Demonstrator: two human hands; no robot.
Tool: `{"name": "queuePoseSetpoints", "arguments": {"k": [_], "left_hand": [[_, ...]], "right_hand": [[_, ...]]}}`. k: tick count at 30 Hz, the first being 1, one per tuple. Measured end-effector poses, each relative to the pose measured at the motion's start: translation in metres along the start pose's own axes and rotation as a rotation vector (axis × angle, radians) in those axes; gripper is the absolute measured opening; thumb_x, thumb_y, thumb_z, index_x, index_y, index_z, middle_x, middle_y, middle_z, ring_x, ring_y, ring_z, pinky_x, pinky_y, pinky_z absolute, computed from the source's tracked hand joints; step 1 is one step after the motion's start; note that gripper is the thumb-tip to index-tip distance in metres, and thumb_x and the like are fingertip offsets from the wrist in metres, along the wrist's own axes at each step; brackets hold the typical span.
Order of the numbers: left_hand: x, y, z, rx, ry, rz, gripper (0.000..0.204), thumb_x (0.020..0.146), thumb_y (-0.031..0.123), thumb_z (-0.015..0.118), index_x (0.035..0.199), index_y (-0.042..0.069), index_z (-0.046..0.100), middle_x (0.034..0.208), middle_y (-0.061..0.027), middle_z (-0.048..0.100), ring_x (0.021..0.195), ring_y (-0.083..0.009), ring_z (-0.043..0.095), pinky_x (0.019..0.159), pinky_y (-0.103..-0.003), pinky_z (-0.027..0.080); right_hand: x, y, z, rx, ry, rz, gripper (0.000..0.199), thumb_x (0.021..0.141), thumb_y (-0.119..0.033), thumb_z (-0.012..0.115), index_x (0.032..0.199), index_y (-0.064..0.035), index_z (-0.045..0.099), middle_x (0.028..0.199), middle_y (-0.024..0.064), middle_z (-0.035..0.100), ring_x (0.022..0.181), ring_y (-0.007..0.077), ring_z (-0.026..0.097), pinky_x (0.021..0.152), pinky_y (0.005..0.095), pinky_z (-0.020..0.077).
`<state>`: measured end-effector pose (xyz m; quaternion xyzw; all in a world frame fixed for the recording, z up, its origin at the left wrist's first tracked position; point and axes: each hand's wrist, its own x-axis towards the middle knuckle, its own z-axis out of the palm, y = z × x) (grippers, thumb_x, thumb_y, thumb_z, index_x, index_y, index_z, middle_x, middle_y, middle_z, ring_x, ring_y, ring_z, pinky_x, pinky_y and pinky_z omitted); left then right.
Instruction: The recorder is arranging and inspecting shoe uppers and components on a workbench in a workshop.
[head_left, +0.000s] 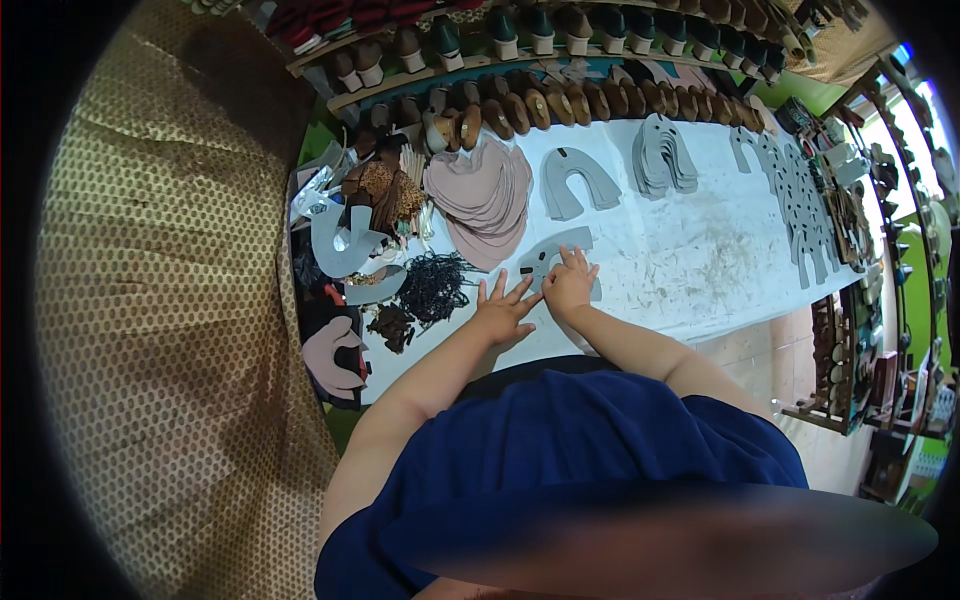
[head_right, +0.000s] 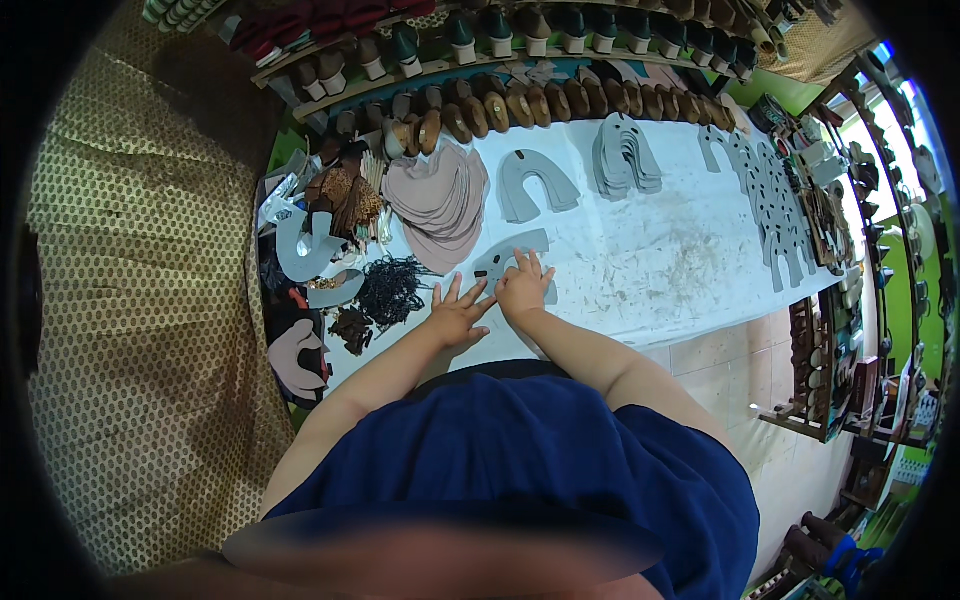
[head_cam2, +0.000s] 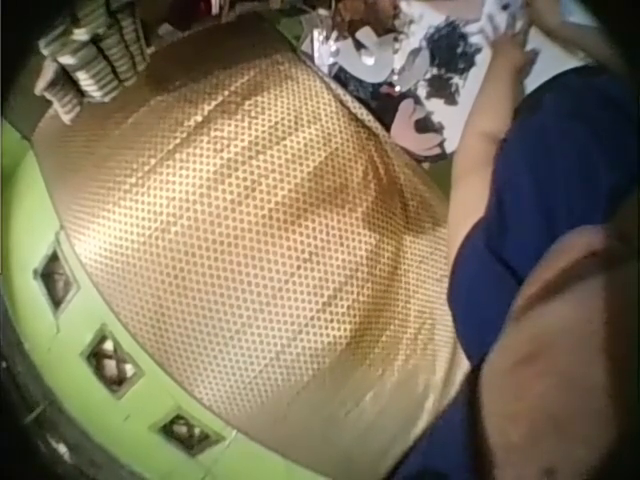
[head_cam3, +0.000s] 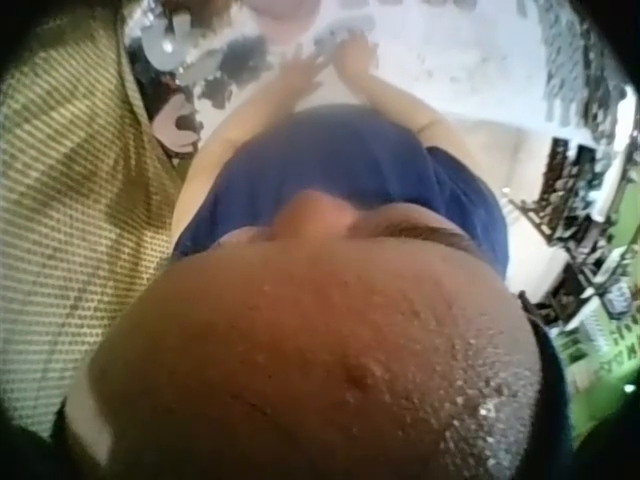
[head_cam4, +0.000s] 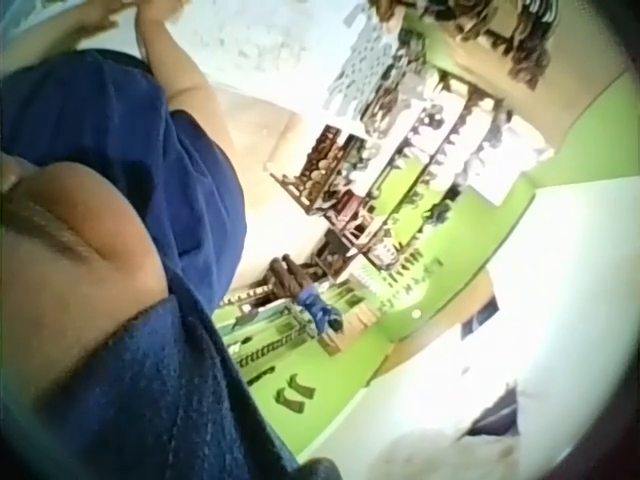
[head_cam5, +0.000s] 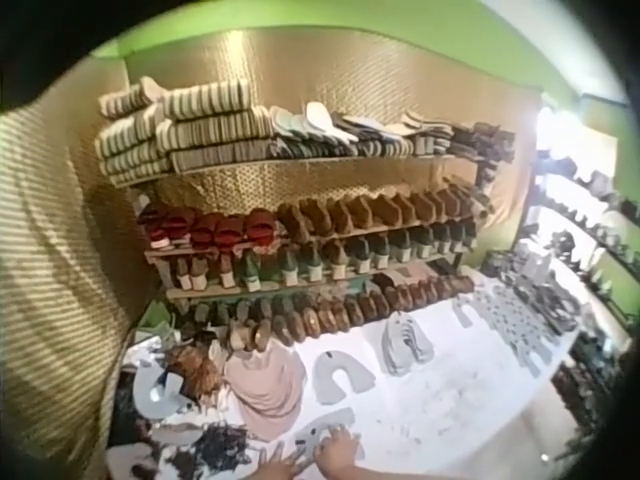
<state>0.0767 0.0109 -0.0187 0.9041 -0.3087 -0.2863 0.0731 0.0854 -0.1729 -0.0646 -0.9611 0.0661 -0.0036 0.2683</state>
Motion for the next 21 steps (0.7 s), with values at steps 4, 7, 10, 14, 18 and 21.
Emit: {"name": "queuePoseSetpoints", "arguments": {"k": [4, 7, 10, 14, 18, 21], "left_hand": [[0.0, 0.0, -0.002, -0.016, -0.01, -0.001, 0.075, 0.089, 0.055, 0.059, 0.155, 0.035, 0.03, 0.168, -0.0016, 0.006, 0.151, -0.0419, -0.011, 0.111, -0.072, -0.003], [0.0, 0.002, -0.004, -0.005, -0.016, -0.019, 0.075, 0.089, 0.055, 0.059, 0.155, 0.039, 0.028, 0.168, 0.0012, 0.008, 0.152, -0.0389, -0.008, 0.113, -0.068, -0.006], [0.001, 0.001, -0.003, -0.012, -0.014, -0.001, 0.076, 0.089, 0.054, 0.059, 0.156, 0.037, 0.027, 0.168, -0.0015, 0.007, 0.151, -0.0416, -0.011, 0.112, -0.071, -0.003], [-0.001, 0.002, -0.005, -0.014, -0.023, -0.013, 0.076, 0.089, 0.054, 0.059, 0.156, 0.038, 0.026, 0.168, -0.0014, 0.007, 0.152, -0.0415, -0.009, 0.112, -0.07, -0.003], [0.0, 0.0, -0.002, -0.018, 0.001, 0.003, 0.076, 0.089, 0.055, 0.06, 0.155, 0.038, 0.028, 0.168, -0.0003, 0.008, 0.152, -0.0414, -0.007, 0.113, -0.07, -0.002], [0.0, -0.002, 0.001, -0.006, 0.021, 0.006, 0.074, 0.089, 0.055, 0.06, 0.154, 0.04, 0.029, 0.168, 0.0011, 0.008, 0.152, -0.0412, -0.007, 0.113, -0.07, -0.001]], "right_hand": [[0.001, -0.002, 0.001, 0.008, 0.004, 0.001, 0.01, 0.079, -0.02, 0.067, 0.079, -0.01, 0.069, 0.15, 0.0099, 0.046, 0.147, 0.0347, 0.027, 0.112, 0.0729, 0.009], [0.001, -0.001, 0.001, 0.012, 0.009, 0.002, 0.009, 0.079, -0.019, 0.067, 0.079, -0.0103, 0.069, 0.15, 0.01, 0.046, 0.147, 0.0347, 0.027, 0.112, 0.0728, 0.0093], [-0.001, 0.002, 0.0, -0.003, -0.008, -0.007, 0.01, 0.079, -0.02, 0.068, 0.08, -0.0104, 0.07, 0.15, 0.0098, 0.046, 0.147, 0.0345, 0.027, 0.112, 0.0726, 0.0096], [-0.01, 0.006, -0.018, -0.083, 0.017, -0.19, 0.012, 0.081, -0.022, 0.068, 0.085, -0.0112, 0.072, 0.15, 0.0098, 0.046, 0.146, 0.0348, 0.027, 0.112, 0.0723, 0.0095], [-0.024, 0.038, -0.033, -0.274, -0.022, -0.613, 0.033, 0.089, -0.032, 0.063, 0.117, -0.0158, 0.069, 0.156, 0.0105, 0.037, 0.149, 0.0352, 0.021, 0.112, 0.0721, 0.0081], [-0.026, 0.038, -0.044, -0.318, -0.103, -0.649, 0.046, 0.092, -0.037, 0.058, 0.134, -0.0189, 0.061, 0.158, 0.0106, 0.033, 0.15, 0.0351, 0.018, 0.113, 0.0715, 0.007]]}}
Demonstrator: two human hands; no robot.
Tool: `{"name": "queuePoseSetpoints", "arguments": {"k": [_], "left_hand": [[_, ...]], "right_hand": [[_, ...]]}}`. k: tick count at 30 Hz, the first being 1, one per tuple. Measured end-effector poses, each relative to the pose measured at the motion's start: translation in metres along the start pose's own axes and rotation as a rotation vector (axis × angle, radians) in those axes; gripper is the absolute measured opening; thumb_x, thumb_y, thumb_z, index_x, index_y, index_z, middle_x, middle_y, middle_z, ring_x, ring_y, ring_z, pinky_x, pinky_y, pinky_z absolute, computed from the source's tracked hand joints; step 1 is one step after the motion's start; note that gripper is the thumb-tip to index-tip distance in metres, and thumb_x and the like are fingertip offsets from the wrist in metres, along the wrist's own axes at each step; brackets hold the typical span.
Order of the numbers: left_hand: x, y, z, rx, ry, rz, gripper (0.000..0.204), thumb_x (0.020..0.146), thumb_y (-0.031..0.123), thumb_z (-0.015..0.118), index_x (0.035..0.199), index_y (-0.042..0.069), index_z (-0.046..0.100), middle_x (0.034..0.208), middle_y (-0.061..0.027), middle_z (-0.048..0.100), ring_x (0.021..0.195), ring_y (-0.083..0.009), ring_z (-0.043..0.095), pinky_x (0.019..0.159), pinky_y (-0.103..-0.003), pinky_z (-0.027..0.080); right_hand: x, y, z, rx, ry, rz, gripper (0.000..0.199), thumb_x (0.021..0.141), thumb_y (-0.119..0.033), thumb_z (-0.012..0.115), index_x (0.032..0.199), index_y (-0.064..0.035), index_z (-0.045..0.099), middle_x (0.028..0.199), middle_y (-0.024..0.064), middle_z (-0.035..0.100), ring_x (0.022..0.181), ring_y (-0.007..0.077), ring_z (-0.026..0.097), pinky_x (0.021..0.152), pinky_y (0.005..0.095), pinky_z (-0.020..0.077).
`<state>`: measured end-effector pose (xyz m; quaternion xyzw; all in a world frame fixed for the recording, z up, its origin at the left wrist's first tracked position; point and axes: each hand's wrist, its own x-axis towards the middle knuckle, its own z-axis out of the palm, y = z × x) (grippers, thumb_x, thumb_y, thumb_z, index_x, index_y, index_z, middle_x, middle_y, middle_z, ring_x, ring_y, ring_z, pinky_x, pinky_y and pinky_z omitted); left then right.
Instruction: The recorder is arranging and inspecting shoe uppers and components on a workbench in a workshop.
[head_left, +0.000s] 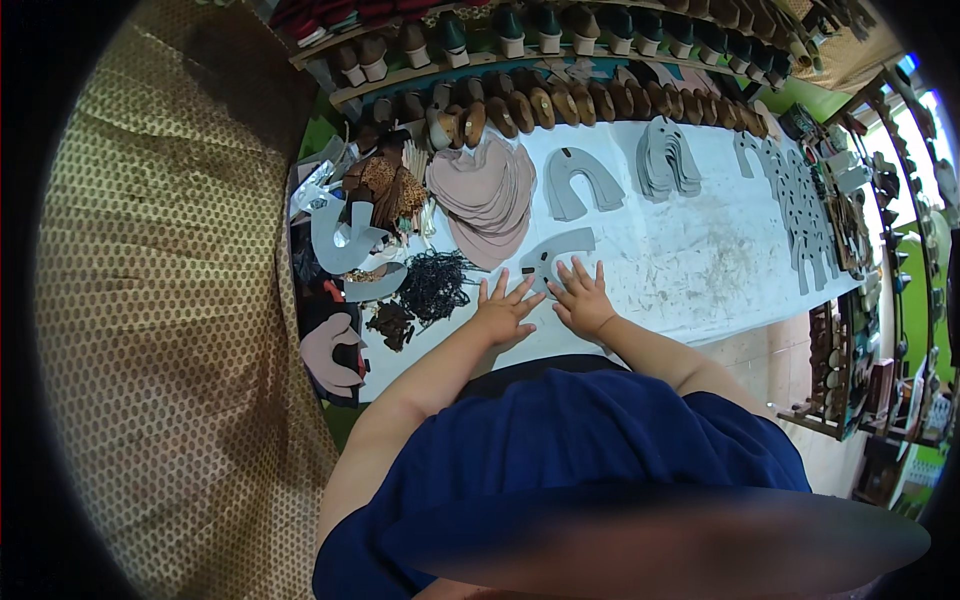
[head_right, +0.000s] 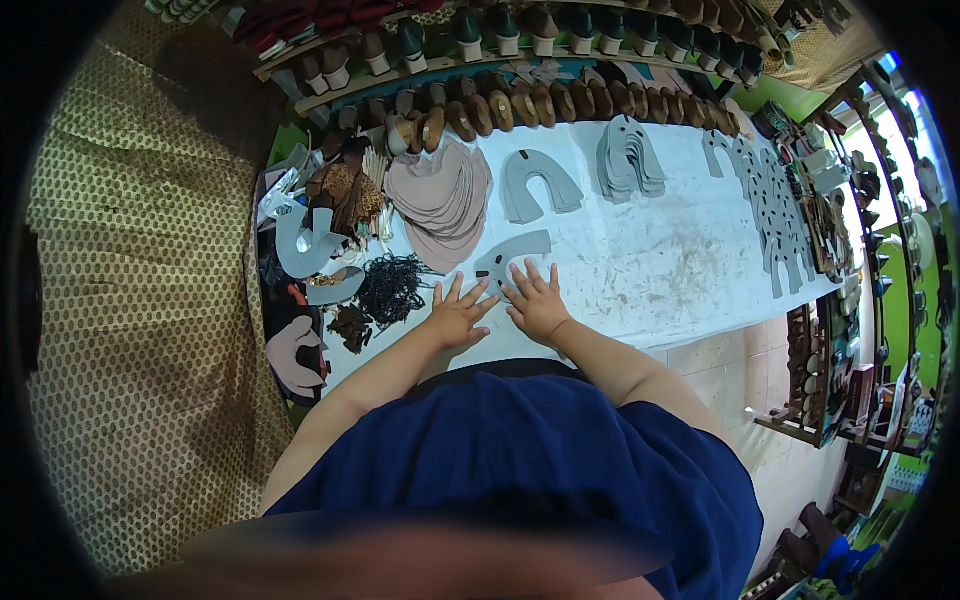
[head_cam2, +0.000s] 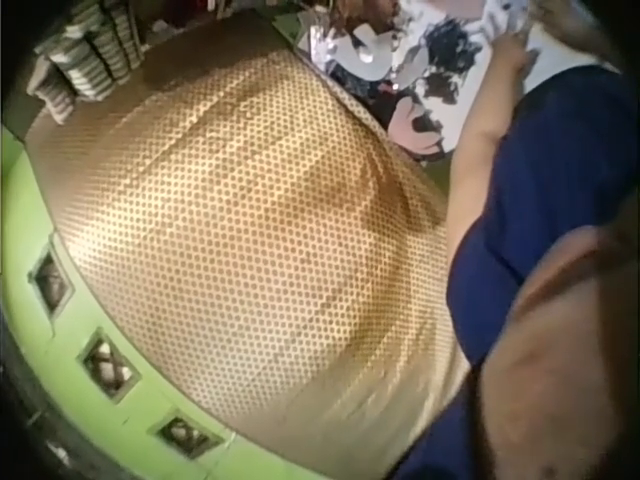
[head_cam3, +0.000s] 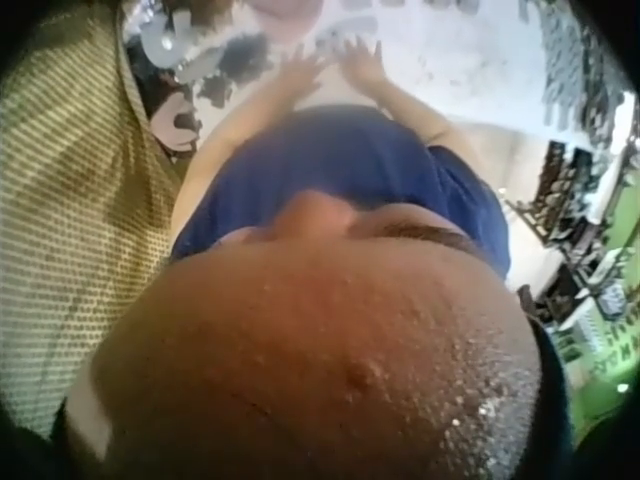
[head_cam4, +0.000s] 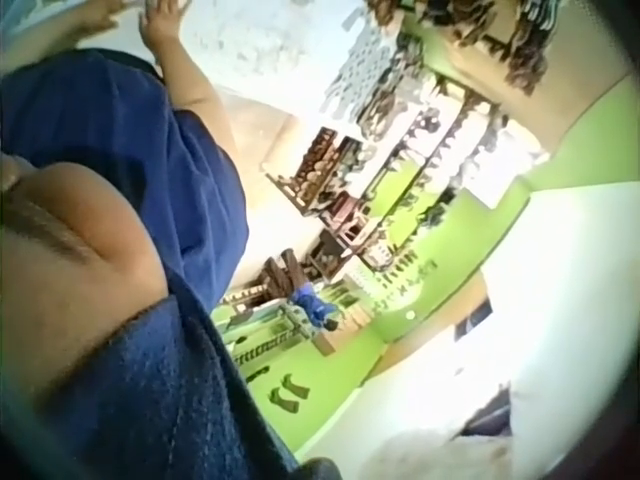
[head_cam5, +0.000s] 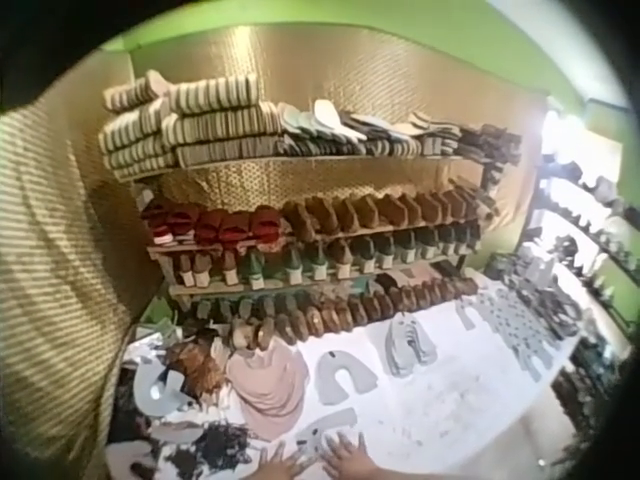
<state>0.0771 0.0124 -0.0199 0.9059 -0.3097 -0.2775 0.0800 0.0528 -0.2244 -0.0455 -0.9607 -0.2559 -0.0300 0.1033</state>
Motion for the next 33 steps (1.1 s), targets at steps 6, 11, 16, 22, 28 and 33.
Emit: {"name": "queuePoseSetpoints", "arguments": {"k": [6, 11, 16, 22, 28, 33], "left_hand": [[-0.001, -0.005, 0.015, -0.023, 0.122, -0.01, 0.083, 0.086, 0.054, 0.063, 0.155, 0.023, 0.03, 0.167, -0.0101, 0.008, 0.152, -0.0432, -0.001, 0.116, -0.066, 0.003], [0.013, -0.004, 0.028, -0.09, 0.484, -0.11, 0.086, 0.083, 0.05, 0.069, 0.149, 0.003, 0.039, 0.162, -0.0278, 0.009, 0.149, -0.0491, 0.008, 0.118, -0.059, 0.01], [0.038, -0.01, 0.019, -0.201, 0.642, -0.141, 0.053, 0.078, 0.038, 0.073, 0.122, 0.009, 0.064, 0.16, -0.0295, 0.015, 0.145, -0.0549, 0.012, 0.116, -0.06, 0.015], [0.041, 0.0, -0.013, -0.195, 0.597, -0.121, 0.03, 0.075, 0.036, 0.076, 0.091, 0.011, 0.074, 0.162, -0.0288, 0.012, 0.146, -0.0554, 0.011, 0.114, -0.061, 0.018], [0.057, 0.006, -0.013, -0.174, 0.554, -0.163, 0.024, 0.073, 0.036, 0.077, 0.081, 0.013, 0.078, 0.163, -0.0238, 0.015, 0.146, -0.0535, 0.011, 0.112, -0.058, 0.022], [0.073, 0.003, -0.004, -0.232, 0.563, -0.173, 0.018, 0.072, 0.032, 0.078, 0.083, 0.017, 0.079, 0.162, -0.0209, 0.022, 0.147, -0.0523, 0.012, 0.112, -0.057, 0.023]], "right_hand": [[0.002, 0.0, -0.004, 0.09, -0.025, 0.037, 0.048, 0.091, -0.038, 0.059, 0.136, -0.0207, 0.06, 0.159, 0.0108, 0.032, 0.15, 0.0356, 0.018, 0.115, 0.0692, 0.0064], [0.003, 0.002, -0.005, 0.108, -0.023, 0.052, 0.05, 0.09, -0.038, 0.06, 0.136, -0.0217, 0.059, 0.158, 0.0112, 0.033, 0.15, 0.0362, 0.018, 0.116, 0.0674, 0.0075], [0.004, 0.001, -0.008, 0.125, -0.076, 0.059, 0.05, 0.091, -0.038, 0.059, 0.139, -0.0234, 0.057, 0.159, 0.0113, 0.031, 0.15, 0.0365, 0.018, 0.116, 0.067, 0.0079], [0.005, 0.002, -0.01, 0.12, -0.098, 0.075, 0.05, 0.094, -0.04, 0.055, 0.14, -0.023, 0.055, 0.161, 0.012, 0.026, 0.151, 0.0347, 0.016, 0.116, 0.0672, 0.0075], [0.007, 0.001, -0.01, 0.105, -0.102, 0.078, 0.05, 0.092, -0.04, 0.056, 0.139, -0.0218, 0.056, 0.162, 0.0144, 0.022, 0.15, 0.0376, 0.016, 0.115, 0.0682, 0.0105], [0.01, 0.001, -0.012, 0.079, -0.147, 0.087, 0.05, 0.09, -0.038, 0.057, 0.137, -0.0206, 0.056, 0.162, 0.0158, 0.021, 0.15, 0.0387, 0.016, 0.115, 0.0687, 0.0116]]}}
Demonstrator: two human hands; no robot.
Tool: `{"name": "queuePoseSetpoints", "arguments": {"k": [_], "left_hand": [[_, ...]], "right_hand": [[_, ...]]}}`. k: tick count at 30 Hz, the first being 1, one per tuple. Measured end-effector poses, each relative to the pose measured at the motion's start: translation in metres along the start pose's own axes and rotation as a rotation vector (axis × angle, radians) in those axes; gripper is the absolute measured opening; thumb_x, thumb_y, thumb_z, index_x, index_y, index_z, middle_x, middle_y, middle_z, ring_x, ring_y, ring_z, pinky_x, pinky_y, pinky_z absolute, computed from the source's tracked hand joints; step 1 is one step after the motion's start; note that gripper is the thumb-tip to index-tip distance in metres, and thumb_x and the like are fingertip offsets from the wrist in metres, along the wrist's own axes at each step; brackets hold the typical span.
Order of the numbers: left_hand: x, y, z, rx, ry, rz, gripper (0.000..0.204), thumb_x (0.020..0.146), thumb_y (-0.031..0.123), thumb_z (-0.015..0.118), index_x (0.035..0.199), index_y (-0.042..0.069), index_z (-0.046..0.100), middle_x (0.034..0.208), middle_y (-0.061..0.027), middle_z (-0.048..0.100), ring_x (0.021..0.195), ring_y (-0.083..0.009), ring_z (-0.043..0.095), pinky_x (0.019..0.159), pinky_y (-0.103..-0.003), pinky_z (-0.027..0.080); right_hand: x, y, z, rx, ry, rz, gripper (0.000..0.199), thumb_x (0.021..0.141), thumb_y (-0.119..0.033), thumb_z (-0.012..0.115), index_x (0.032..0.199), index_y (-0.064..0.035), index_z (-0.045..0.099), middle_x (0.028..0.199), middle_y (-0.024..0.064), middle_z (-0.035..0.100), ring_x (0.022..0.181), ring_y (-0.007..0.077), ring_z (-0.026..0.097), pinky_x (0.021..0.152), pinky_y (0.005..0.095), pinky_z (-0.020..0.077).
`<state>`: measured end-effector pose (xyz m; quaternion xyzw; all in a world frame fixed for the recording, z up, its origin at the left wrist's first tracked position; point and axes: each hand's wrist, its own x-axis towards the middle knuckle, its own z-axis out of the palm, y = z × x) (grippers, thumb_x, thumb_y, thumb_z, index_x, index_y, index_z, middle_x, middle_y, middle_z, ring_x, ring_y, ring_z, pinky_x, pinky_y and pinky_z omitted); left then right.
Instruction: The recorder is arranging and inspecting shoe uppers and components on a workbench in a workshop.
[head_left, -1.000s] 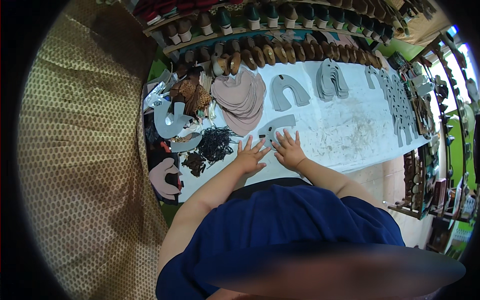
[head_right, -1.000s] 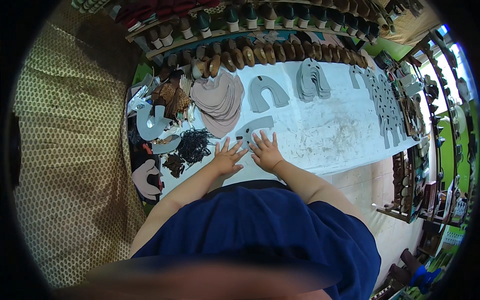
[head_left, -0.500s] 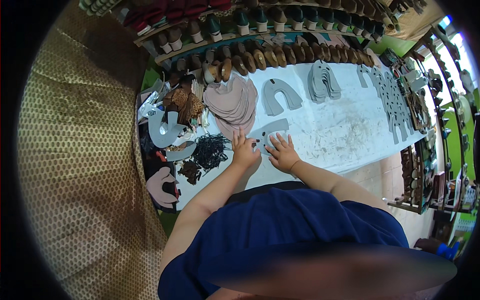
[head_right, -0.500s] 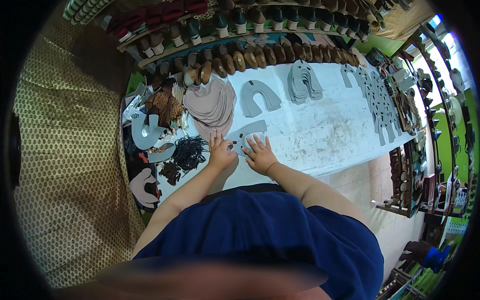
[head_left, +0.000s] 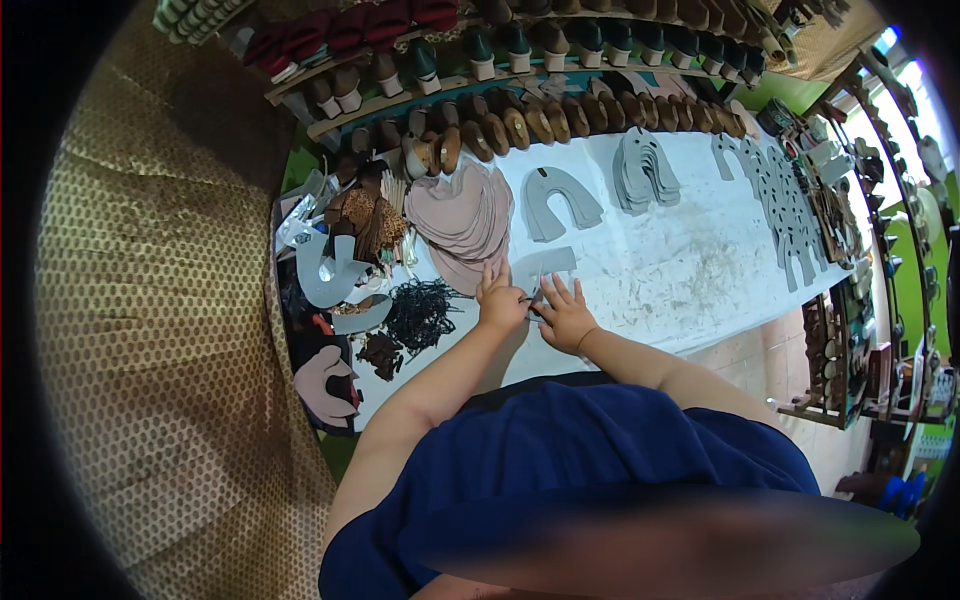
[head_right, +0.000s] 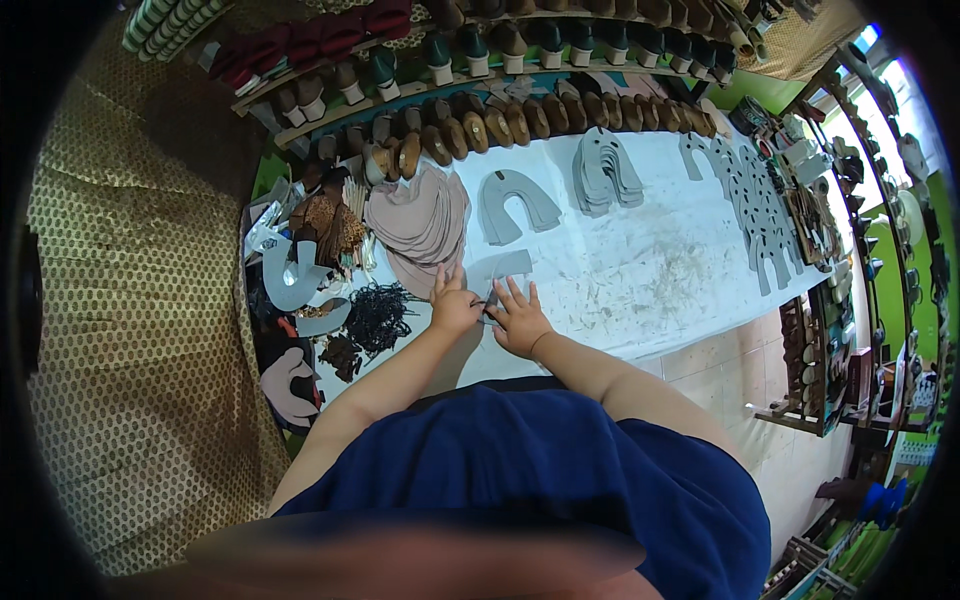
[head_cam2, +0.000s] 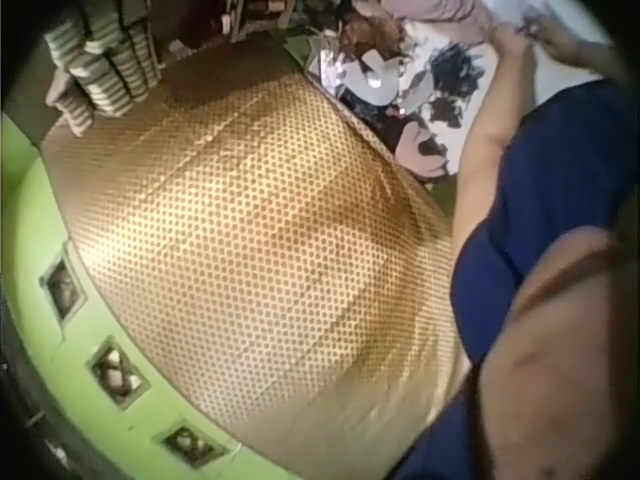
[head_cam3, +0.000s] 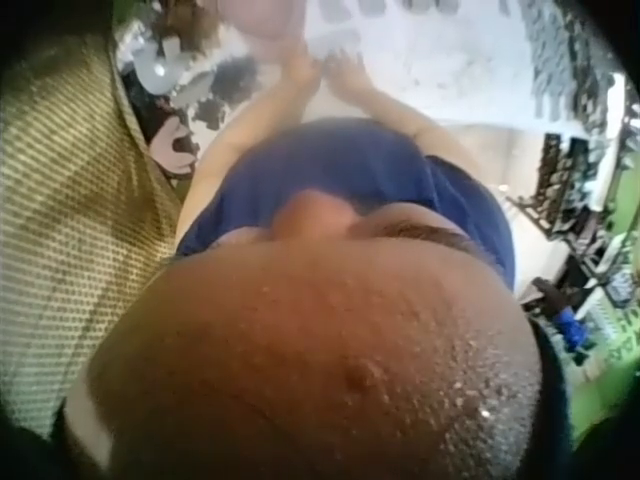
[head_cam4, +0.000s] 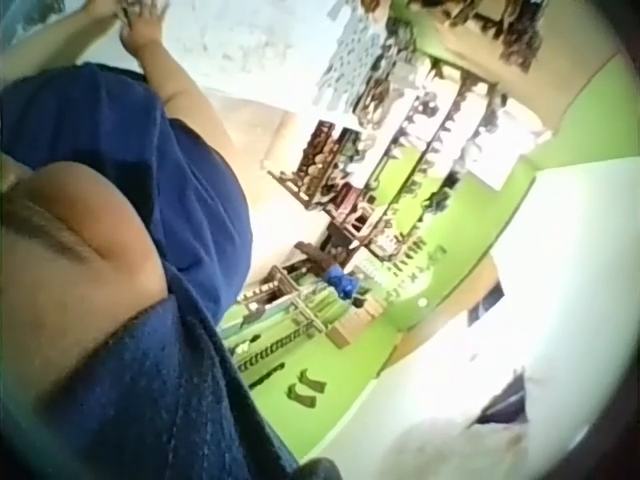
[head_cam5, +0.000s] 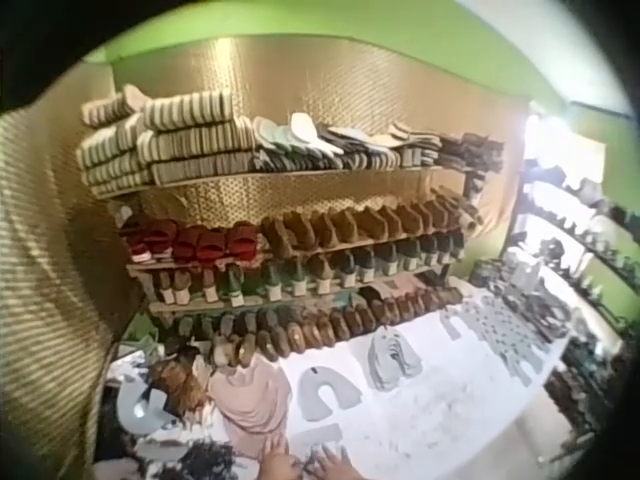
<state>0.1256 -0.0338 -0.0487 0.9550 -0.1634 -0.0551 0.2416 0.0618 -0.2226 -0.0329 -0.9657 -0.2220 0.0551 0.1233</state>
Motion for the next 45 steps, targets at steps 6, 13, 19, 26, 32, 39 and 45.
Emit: {"name": "queuePoseSetpoints", "arguments": {"k": [6, 13, 19, 26, 32, 39, 45], "left_hand": [[-0.005, 0.0, -0.006, -0.049, -0.048, 0.014, 0.018, 0.071, 0.03, 0.076, 0.087, 0.021, 0.081, 0.161, -0.0221, 0.024, 0.147, -0.0498, 0.013, 0.113, -0.058, 0.022], [-0.021, 0.005, -0.025, 0.01, -0.047, 0.208, 0.021, 0.074, 0.03, 0.073, 0.093, 0.024, 0.081, 0.16, -0.0272, 0.021, 0.147, -0.0521, 0.011, 0.114, -0.061, 0.017], [-0.022, -0.001, -0.017, 0.023, -0.043, 0.235, 0.018, 0.078, 0.027, 0.069, 0.09, 0.023, 0.081, 0.161, -0.0246, 0.022, 0.147, -0.0503, 0.013, 0.113, -0.062, 0.019], [0.003, 0.0, -0.019, -0.052, -0.03, 0.073, 0.014, 0.074, 0.027, 0.073, 0.084, 0.021, 0.08, 0.161, -0.0243, 0.022, 0.146, -0.0519, 0.015, 0.114, -0.058, 0.021], [0.013, 0.011, -0.018, 0.005, -0.12, -0.046, 0.012, 0.072, 0.028, 0.077, 0.082, 0.022, 0.08, 0.16, -0.0255, 0.023, 0.146, -0.0533, 0.013, 0.114, -0.058, 0.023], [0.012, 0.007, -0.007, 0.074, -0.102, 0.067, 0.008, 0.073, 0.024, 0.076, 0.08, 0.02, 0.079, 0.158, -0.0257, 0.028, 0.146, -0.0523, 0.016, 0.113, -0.059, 0.021], [0.005, 0.003, 0.005, 0.062, -0.012, 0.094, 0.005, 0.074, 0.02, 0.076, 0.078, 0.018, 0.076, 0.156, -0.0251, 0.034, 0.145, -0.0496, 0.021, 0.112, -0.059, 0.021]], "right_hand": [[0.0, 0.004, 0.004, 0.024, 0.034, -0.012, 0.048, 0.088, -0.037, 0.058, 0.132, -0.0193, 0.059, 0.159, 0.0175, 0.026, 0.149, 0.0394, 0.018, 0.115, 0.0678, 0.0138], [-0.005, 0.015, 0.009, 0.386, 0.336, -0.037, 0.05, 0.08, -0.024, 0.07, 0.123, -0.0025, 0.058, 0.14, 0.0238, 0.046, 0.139, 0.0432, 0.035, 0.115, 0.0579, 0.0252], [-0.004, 0.015, 0.011, 0.304, 0.398, -0.01, 0.042, 0.078, -0.022, 0.072, 0.108, 0.0032, 0.058, 0.131, 0.0267, 0.049, 0.132, 0.0451, 0.042, 0.113, 0.0548, 0.0298], [-0.005, 0.02, 0.025, 0.208, 0.361, -0.001, 0.033, 0.081, -0.022, 0.068, 0.102, 0.0029, 0.061, 0.127, 0.0271, 0.052, 0.127, 0.0451, 0.045, 0.114, 0.0549, 0.0299], [-0.002, 0.023, 0.026, 0.21, 0.402, -0.032, 0.032, 0.081, -0.019, 0.066, 0.102, 0.0038, 0.063, 0.125, 0.0278, 0.053, 0.126, 0.0449, 0.046, 0.114, 0.055, 0.0302], [-0.004, 0.022, 0.025, 0.211, 0.349, 0.008, 0.037, 0.079, -0.022, 0.069, 0.105, 0.0031, 0.061, 0.132, 0.0264, 0.05, 0.129, 0.0435, 0.044, 0.114, 0.0584, 0.0271], [-0.004, 0.023, 0.031, 0.241, 0.525, 0.185, 0.057, 0.077, -0.036, 0.077, 0.123, -0.0056, 0.06, 0.151, 0.0237, 0.033, 0.143, 0.0408, 0.029, 0.112, 0.0686, 0.0181]]}}
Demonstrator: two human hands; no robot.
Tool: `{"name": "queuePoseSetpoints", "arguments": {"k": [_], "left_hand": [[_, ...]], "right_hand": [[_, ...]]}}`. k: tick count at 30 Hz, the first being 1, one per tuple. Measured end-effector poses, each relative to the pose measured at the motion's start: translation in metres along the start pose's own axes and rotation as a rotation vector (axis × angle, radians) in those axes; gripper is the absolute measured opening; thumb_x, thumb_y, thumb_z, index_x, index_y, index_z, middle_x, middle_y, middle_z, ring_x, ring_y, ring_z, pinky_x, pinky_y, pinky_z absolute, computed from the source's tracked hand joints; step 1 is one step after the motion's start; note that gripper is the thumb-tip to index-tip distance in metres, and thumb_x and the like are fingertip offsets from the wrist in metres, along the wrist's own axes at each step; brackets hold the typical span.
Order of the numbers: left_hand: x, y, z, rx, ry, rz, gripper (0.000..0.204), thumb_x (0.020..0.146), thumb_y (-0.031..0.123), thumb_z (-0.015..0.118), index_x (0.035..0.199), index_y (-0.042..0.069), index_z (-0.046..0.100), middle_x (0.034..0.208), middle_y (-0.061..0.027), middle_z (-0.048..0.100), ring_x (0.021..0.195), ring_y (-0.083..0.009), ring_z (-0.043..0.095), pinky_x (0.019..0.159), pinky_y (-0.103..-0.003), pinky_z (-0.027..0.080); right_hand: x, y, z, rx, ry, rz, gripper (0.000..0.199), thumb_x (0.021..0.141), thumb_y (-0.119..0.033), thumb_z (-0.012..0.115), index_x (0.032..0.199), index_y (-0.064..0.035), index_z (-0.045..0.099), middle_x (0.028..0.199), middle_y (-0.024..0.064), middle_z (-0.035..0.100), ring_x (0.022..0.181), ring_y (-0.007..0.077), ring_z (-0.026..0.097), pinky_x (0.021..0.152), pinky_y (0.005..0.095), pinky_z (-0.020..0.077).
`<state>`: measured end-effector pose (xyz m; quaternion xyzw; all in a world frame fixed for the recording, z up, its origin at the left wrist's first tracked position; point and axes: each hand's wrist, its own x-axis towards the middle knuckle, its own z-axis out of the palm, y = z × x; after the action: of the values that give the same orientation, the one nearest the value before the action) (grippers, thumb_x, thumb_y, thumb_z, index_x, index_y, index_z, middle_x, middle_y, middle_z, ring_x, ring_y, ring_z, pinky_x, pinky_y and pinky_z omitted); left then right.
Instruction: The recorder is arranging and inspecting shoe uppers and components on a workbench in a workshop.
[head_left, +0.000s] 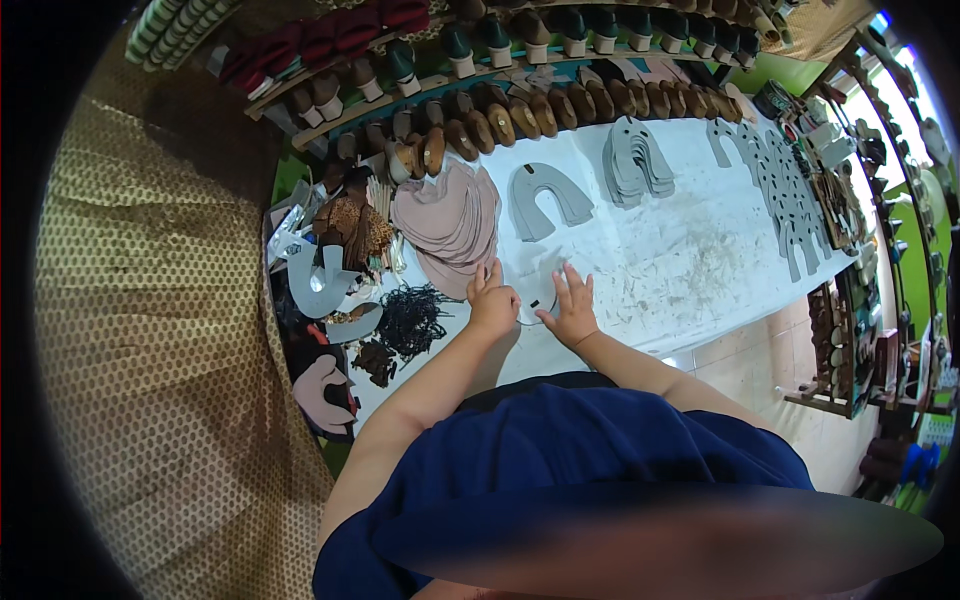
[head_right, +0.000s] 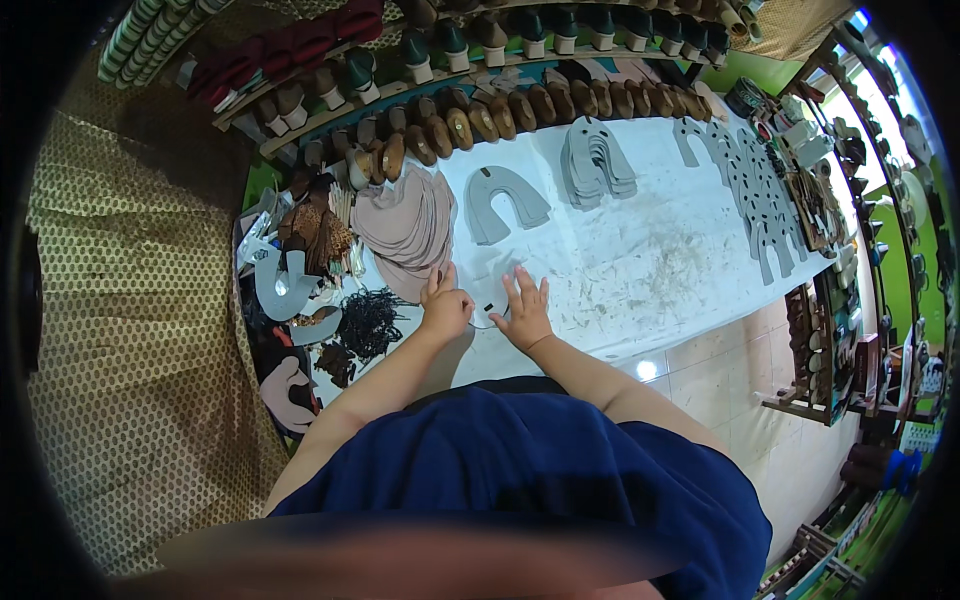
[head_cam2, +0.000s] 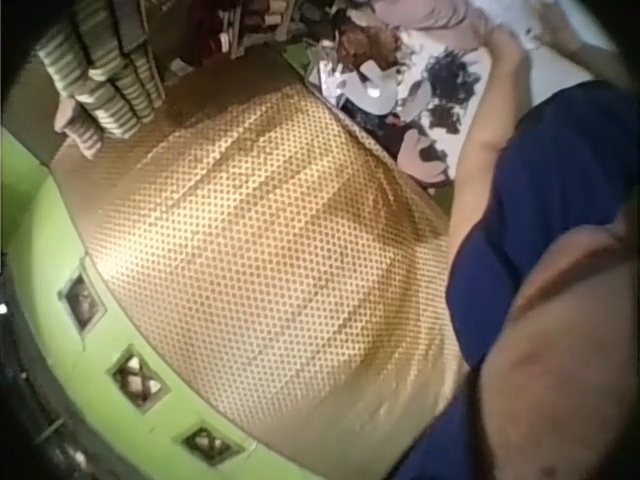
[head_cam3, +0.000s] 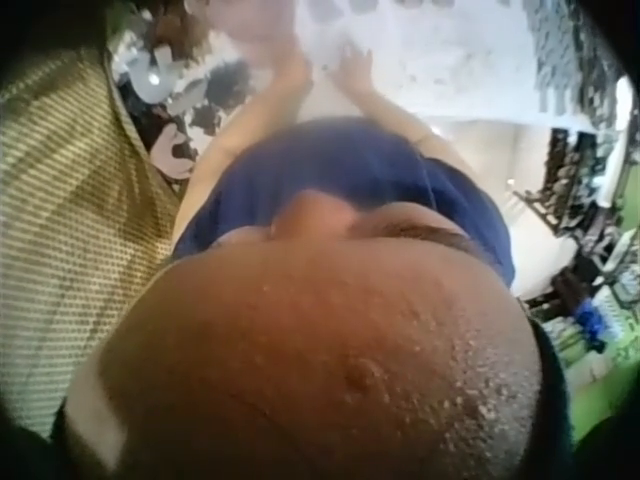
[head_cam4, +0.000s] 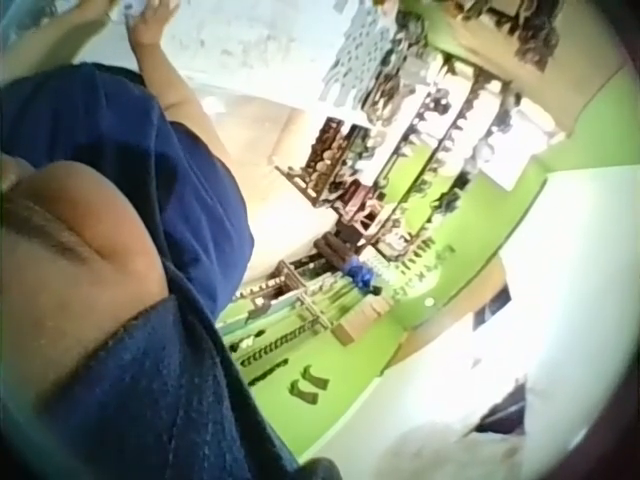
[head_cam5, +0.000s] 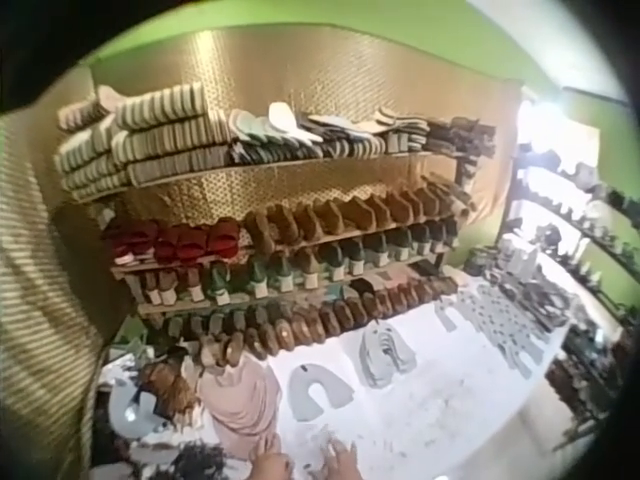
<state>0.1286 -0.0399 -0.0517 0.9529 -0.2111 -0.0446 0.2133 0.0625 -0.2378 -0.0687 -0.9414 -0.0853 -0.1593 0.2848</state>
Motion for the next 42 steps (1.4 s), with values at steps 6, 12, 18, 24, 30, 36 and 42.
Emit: {"name": "queuePoseSetpoints", "arguments": {"k": [6, 12, 18, 24, 30, 36, 42], "left_hand": [[-0.004, -0.002, 0.005, -0.025, 0.049, -0.014, 0.002, 0.074, 0.018, 0.075, 0.076, 0.017, 0.074, 0.154, -0.0235, 0.038, 0.144, -0.048, 0.024, 0.111, -0.058, 0.023], [-0.001, 0.001, 0.001, -0.008, 0.04, -0.036, 0.002, 0.074, 0.017, 0.074, 0.075, 0.016, 0.073, 0.154, -0.0209, 0.039, 0.143, -0.0472, 0.027, 0.11, -0.058, 0.025], [0.002, -0.003, -0.003, -0.026, 0.044, -0.025, 0.001, 0.075, 0.016, 0.073, 0.076, 0.016, 0.073, 0.154, -0.0206, 0.039, 0.143, -0.0468, 0.028, 0.11, -0.059, 0.026], [0.004, -0.005, -0.003, -0.016, 0.053, -0.019, 0.002, 0.076, 0.014, 0.072, 0.078, 0.015, 0.072, 0.154, -0.0212, 0.04, 0.143, -0.0472, 0.029, 0.11, -0.057, 0.028], [0.004, -0.006, -0.003, -0.036, 0.046, -0.018, 0.003, 0.077, 0.013, 0.071, 0.079, 0.013, 0.07, 0.155, -0.0231, 0.036, 0.143, -0.0459, 0.028, 0.111, -0.057, 0.027], [0.002, -0.005, -0.001, 0.027, 0.12, 0.003, 0.009, 0.078, 0.015, 0.07, 0.087, 0.014, 0.069, 0.156, -0.0225, 0.034, 0.143, -0.0463, 0.028, 0.11, -0.057, 0.027], [-0.026, 0.006, -0.017, -0.027, 0.103, 0.263, 0.022, 0.075, 0.024, 0.073, 0.096, 0.017, 0.069, 0.159, -0.0203, 0.028, 0.144, -0.0481, 0.023, 0.113, -0.057, 0.023]], "right_hand": [[0.007, -0.008, -0.009, -0.104, -0.149, -0.019, 0.045, 0.08, -0.033, 0.075, 0.123, -0.0241, 0.068, 0.158, 0.0184, 0.028, 0.147, 0.0398, 0.021, 0.112, 0.0705, 0.0152], [0.008, -0.007, -0.008, -0.082, -0.173, -0.011, 0.033, 0.08, -0.031, 0.074, 0.112, -0.023, 0.075, 0.16, 0.0165, 0.027, 0.148, 0.0396, 0.021, 0.113, 0.07, 0.0139], [0.008, -0.007, -0.008, -0.07, -0.191, -0.009, 0.033, 0.081, -0.03, 0.074, 0.113, -0.0221, 0.074, 0.159, 0.017, 0.029, 0.148, 0.0397, 0.022, 0.114, 0.0682, 0.0134], [0.008, -0.007, -0.009, -0.065, -0.199, -0.004, 0.033, 0.081, -0.029, 0.074, 0.113, -0.0212, 0.074, 0.158, 0.0172, 0.031, 0.147, 0.0395, 0.023, 0.115, 0.0673, 0.0131], [0.008, -0.007, -0.008, -0.063, -0.191, -0.009, 0.032, 0.081, -0.029, 0.074, 0.112, -0.0208, 0.074, 0.157, 0.0167, 0.032, 0.147, 0.0388, 0.024, 0.115, 0.0673, 0.014], [0.008, -0.006, -0.007, -0.062, -0.187, -0.025, 0.037, 0.082, -0.028, 0.072, 0.118, -0.0186, 0.07, 0.156, 0.0163, 0.033, 0.146, 0.0376, 0.027, 0.114, 0.0665, 0.0149], [0.005, -0.001, -0.007, 0.012, -0.148, 0.031, 0.053, 0.089, -0.017, 0.061, 0.139, -0.0083, 0.047, 0.157, 0.0181, 0.031, 0.146, 0.0378, 0.028, 0.116, 0.0634, 0.0137]]}}
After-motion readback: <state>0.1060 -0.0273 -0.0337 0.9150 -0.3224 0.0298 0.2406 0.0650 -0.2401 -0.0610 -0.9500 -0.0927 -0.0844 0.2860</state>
